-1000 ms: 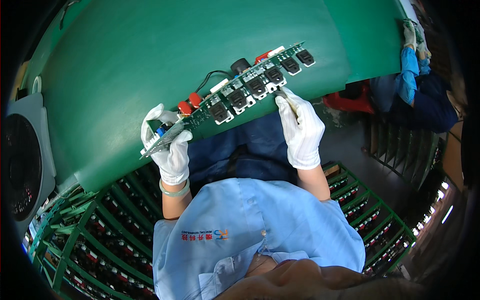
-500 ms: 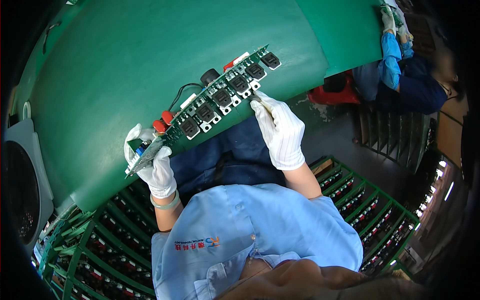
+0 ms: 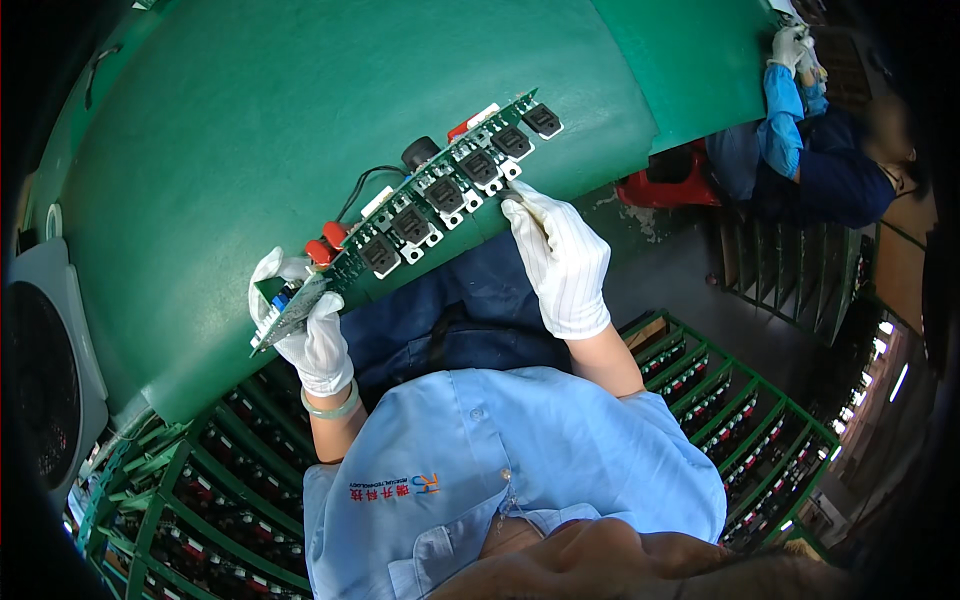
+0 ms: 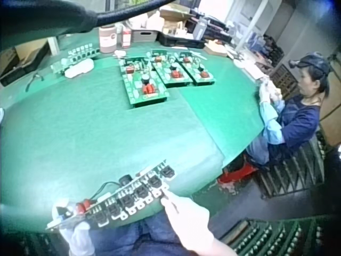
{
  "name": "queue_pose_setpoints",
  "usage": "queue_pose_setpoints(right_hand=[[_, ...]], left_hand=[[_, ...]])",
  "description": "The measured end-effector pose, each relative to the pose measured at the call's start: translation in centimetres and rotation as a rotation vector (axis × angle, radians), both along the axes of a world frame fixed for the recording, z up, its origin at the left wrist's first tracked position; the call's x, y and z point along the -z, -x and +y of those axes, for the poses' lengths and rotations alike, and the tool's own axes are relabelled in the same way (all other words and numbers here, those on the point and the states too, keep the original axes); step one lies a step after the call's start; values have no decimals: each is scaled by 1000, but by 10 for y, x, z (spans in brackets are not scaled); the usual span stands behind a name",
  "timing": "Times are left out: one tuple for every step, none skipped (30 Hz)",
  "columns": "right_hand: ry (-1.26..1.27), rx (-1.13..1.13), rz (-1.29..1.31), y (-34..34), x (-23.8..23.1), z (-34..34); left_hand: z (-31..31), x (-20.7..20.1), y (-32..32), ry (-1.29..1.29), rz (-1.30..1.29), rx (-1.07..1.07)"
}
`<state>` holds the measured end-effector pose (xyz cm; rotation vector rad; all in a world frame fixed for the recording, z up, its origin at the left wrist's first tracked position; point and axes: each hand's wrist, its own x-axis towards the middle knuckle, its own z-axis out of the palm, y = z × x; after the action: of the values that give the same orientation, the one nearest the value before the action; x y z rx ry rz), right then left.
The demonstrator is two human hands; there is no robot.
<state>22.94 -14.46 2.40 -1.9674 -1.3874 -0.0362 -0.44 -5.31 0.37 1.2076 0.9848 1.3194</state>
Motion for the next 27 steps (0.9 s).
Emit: queue_pose_setpoints(right_hand=[[19,-3,-4,0,-1,0],[38,-6,-7,1,-3,-1],[59,-7,-12,2,-4,-1],[40,-2,-1,2,-3,-1],[21,3,10,1,-1,0],[1,8,21,1,0,0],[10,3,16,2,-1,0],[19,-2,10,2,-2,0],[27,-7,4,3,-2,0],[23,-7,10,2,-1,0],[19,-7,15,1,0,0],[14,-7,19,0,0,0],[15,-10,18,0,0,0],[16,-13,17,1,-1,-1],[17,-15,16,1,-2,-1],[28,-14,19,1,-2,-1],[39,-14,22,1,-3,-1],[50,-14,26,1,-3,-1],[38,-13,23,1,-2,-1],[27,-11,21,0,-1,-1],[16,-9,18,0,0,-1],[16,-15,12,0,0,-1],[16,-21,5,1,-1,-1],[16,-27,-1,1,-1,-1],[8,-23,3,0,0,-1],[0,-19,7,-1,2,-1],[-8,-15,12,-1,3,-1]], left_hand=[[0,0,0,-1,-6,1],[0,0,0,-3,-13,1],[0,0,0,2,-15,-1],[0,-1,-1,6,-17,-3],[0,-1,-1,10,-20,-6],[0,-1,-1,10,-18,-2],[0,-1,-1,10,-15,2],[1,-1,-1,10,-13,6],[1,-1,-1,9,-18,2],[1,-1,-1,7,-22,-2],[1,-1,-1,6,-27,-6],[1,-1,-1,4,-23,-5],[1,-1,-1,3,-20,-5],[1,-1,-1,1,-17,-4],[1,0,-1,-1,-17,-2],[1,0,0,-3,-18,-1],[1,0,0,-6,-18,1],[1,-1,0,0,-21,1],[0,-1,-1,5,-24,1],[0,-2,-1,10,-26,0],[0,-1,-1,6,-23,2],[1,-1,-1,2,-20,3],[1,-1,0,-2,-18,5],[1,-1,0,-4,-5,2],[1,-1,0,-6,8,-1],[0,-1,0,-7,21,-5],[0,-1,0,-6,15,-4]])
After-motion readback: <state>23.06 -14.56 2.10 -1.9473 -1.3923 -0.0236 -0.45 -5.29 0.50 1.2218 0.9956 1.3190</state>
